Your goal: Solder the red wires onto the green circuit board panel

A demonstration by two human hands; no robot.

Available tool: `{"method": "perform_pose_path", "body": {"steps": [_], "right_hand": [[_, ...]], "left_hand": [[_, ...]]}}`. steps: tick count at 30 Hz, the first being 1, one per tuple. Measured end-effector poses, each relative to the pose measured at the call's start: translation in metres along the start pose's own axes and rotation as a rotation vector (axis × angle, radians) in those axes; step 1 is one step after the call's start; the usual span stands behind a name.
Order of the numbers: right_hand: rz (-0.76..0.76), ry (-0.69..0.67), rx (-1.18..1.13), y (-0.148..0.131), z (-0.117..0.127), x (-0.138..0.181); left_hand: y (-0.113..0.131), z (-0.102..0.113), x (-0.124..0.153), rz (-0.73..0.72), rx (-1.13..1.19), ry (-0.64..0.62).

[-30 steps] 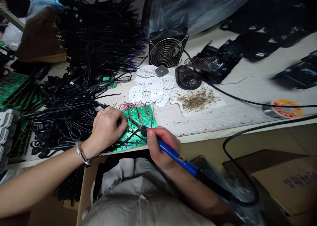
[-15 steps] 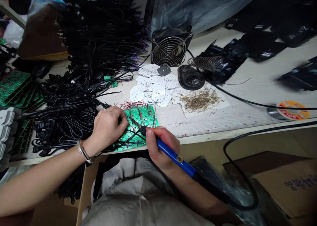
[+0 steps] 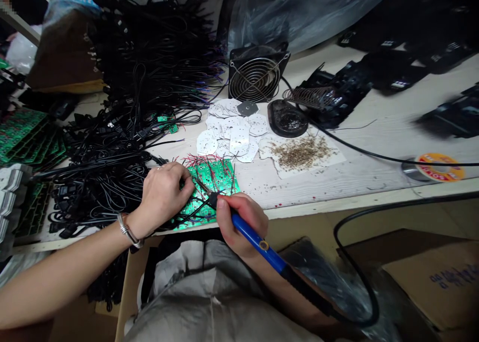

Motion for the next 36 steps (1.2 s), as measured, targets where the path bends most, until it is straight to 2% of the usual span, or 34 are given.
{"method": "perform_pose_path", "body": {"steps": [6, 11, 36], "right_hand": [[-0.042, 0.021, 0.001, 0.001, 0.005, -0.001], [-0.082, 0.026, 0.013, 0.004, 0.011, -0.001], [-0.071, 0.069, 0.019, 0.003, 0.016, -0.002]], "left_hand": [[0.000, 0.000, 0.001, 0.003, 0.008, -0.007], [0.000, -0.001, 0.000, 0.027, 0.032, -0.061], [-0.001, -0.001, -0.001, 0.050, 0.027, -0.087]]}}
Point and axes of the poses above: each hand's wrist, its own x-axis away from the middle knuckle, its own z-axis out of the back of the hand, y = z × x, the point moved 6 cm from there along -x, towards the middle knuckle, and after that the axes turned 8 degrees about -x, right-handed, at the moved point
